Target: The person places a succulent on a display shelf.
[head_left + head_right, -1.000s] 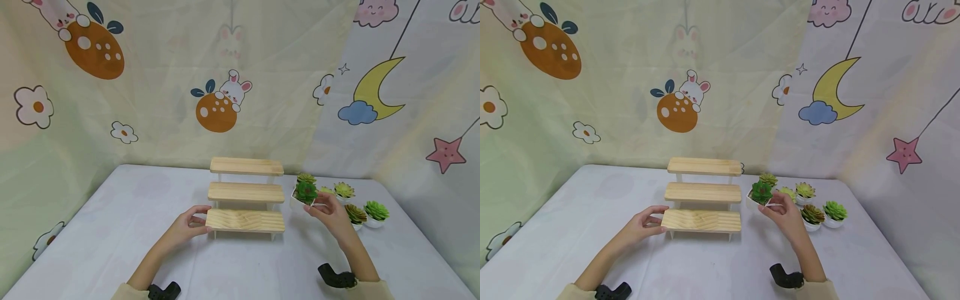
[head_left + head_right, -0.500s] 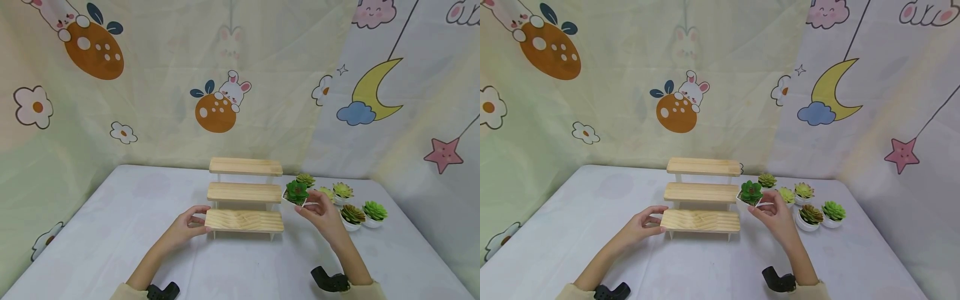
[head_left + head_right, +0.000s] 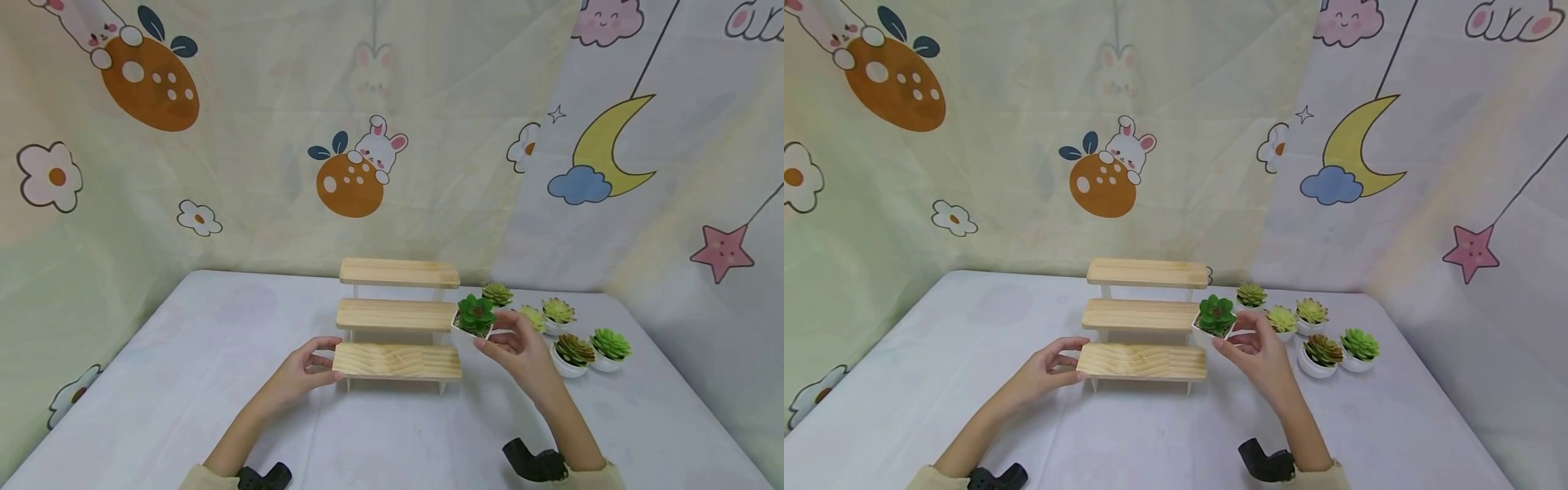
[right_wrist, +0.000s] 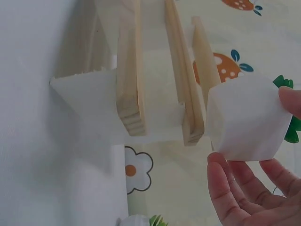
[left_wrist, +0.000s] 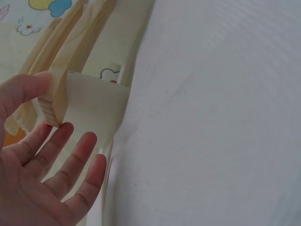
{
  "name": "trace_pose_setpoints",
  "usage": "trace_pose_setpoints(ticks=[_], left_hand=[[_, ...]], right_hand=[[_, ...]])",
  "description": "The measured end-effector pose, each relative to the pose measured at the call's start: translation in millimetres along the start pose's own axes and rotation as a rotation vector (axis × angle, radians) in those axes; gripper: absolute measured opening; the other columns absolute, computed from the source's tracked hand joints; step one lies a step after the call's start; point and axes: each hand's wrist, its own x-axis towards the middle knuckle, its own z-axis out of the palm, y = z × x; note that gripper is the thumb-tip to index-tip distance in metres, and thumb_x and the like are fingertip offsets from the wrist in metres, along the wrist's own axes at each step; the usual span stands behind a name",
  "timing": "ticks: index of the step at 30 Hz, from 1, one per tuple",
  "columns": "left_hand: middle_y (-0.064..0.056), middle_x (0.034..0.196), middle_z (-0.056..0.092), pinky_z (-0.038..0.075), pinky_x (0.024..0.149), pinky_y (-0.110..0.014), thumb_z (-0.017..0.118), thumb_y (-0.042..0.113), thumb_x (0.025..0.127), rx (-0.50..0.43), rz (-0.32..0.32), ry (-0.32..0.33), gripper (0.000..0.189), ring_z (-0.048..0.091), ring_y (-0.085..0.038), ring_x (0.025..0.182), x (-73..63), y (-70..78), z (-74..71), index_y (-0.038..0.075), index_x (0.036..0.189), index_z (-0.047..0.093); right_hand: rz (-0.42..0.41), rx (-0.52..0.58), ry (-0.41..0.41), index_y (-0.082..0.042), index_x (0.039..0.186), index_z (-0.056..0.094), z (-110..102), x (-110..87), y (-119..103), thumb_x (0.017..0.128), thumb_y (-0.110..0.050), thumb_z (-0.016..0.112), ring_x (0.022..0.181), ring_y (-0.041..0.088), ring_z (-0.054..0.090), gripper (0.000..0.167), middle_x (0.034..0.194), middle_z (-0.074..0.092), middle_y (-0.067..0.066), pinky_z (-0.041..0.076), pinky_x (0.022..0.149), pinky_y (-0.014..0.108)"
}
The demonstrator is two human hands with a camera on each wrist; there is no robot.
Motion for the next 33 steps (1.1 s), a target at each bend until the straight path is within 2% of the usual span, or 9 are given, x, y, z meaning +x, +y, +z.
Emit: trace_pose_setpoints(ticks=[4,11,16,33], left_hand=[[-0.016,0.129,0.048,0.045,0.082,-0.032,0.073,0.015,0.079,-0.006,0.002,-0.006,0.059,0.055,-0.023,0.1,0.3,-0.1,-0.3,0.006,0.131,0.047],[-0.015,0.128,0.048,0.045,0.082,-0.032,0.073,0.015,0.079,-0.001,0.021,-0.013,0.059,0.055,-0.022,0.098,0.6,-0.2,-0.4,0.007,0.131,0.047],[-0.016,0.128,0.048,0.045,0.083,-0.033,0.073,0.014,0.078,-0.005,0.034,-0.015,0.059,0.055,-0.023,0.098,-0.4,-1.1,-0.8,0.007,0.13,0.047],[-0.018,0.125,0.049,0.045,0.08,-0.034,0.073,0.014,0.078,0.005,0.043,-0.018,0.056,0.056,-0.023,0.096,1.2,-2.6,-1.8,0.006,0.129,0.049]], right_hand=[[-0.034,0.039,-0.047,-0.009,0.129,0.042,9,-2.4,-3,0.083,-0.021,0.07,0.092,0.006,0.057,0.055,0.113,0.052,0.012,0.048,0.077,0.019],[-0.032,0.045,-0.112,-0.01,0.128,0.045,35,-5.2,-4,0.08,-0.025,0.073,0.095,0.013,0.059,0.057,0.112,0.056,0.01,0.048,0.078,0.018],[-0.056,0.068,-0.146,-0.011,0.126,0.049,51,-6.3,-2,0.078,-0.022,0.075,0.093,0.016,0.061,0.055,0.11,0.059,0.01,0.049,0.078,0.019],[-0.088,0.131,-0.171,-0.011,0.125,0.053,83,-2.6,-4,0.076,-0.019,0.076,0.092,0.017,0.063,0.054,0.106,0.063,0.009,0.051,0.076,0.02]])
